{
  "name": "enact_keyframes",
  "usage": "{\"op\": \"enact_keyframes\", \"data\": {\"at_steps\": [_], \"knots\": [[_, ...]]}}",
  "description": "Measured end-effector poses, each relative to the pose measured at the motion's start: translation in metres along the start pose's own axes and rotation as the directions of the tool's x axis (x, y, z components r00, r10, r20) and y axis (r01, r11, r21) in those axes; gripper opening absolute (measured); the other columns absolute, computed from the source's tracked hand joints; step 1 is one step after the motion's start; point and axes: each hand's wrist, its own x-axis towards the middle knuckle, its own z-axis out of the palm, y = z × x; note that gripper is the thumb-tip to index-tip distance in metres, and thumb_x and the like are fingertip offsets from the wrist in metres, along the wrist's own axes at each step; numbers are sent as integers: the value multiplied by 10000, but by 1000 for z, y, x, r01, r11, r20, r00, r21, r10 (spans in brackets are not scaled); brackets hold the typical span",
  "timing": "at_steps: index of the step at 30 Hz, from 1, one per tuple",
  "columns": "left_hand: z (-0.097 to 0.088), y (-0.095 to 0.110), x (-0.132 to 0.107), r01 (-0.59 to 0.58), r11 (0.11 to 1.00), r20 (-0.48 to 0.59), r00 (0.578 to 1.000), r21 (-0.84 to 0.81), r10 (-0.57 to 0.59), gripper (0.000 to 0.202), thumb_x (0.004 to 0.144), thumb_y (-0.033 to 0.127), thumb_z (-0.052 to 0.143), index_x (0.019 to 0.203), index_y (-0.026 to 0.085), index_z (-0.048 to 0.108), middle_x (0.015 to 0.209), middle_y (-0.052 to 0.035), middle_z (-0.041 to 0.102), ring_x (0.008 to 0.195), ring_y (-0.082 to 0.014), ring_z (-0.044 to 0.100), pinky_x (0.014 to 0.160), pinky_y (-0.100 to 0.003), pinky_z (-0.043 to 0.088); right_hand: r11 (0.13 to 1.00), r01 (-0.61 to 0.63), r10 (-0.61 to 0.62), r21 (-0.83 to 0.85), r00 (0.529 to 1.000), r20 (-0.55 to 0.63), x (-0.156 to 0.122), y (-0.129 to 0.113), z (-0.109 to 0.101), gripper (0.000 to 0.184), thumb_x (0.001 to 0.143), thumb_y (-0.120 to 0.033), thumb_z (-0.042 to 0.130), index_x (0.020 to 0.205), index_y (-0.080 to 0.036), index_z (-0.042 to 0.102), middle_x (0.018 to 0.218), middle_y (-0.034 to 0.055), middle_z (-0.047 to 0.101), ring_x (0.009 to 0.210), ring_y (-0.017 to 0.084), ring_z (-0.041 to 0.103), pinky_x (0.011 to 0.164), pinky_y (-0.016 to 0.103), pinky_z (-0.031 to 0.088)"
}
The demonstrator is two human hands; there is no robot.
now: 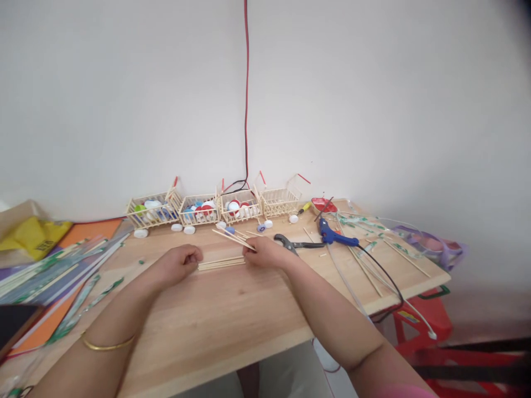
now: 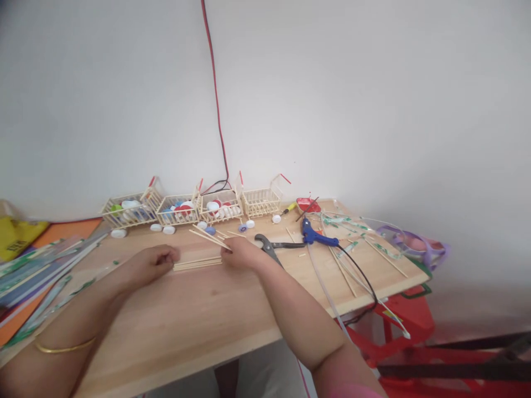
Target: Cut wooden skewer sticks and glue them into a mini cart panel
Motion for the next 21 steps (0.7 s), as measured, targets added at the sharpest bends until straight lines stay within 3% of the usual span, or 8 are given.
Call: {"op": "enact_keyframes", "data": {"at_steps": [17,21], "knots": [[1,-8,5,-46,994,42,998,103,42,156,732,301,445,742,175,536,684,-3,548,660,-162,507,607,-241,387,1000,-19,19,-17,1000,-8,0,-5,-5,123,742,-162,471,725,-159,593,715,33,631,657,154,536,555,220,330],[4,-9,5,-9,999,-32,999,40,11,245,784,385,450,798,170,566,745,-19,599,700,-170,540,633,-244,405,1000,-17,17,-5,999,-29,-1,-5,-5,112,757,-153,465,735,-157,575,725,28,611,660,145,516,570,222,327]]}}
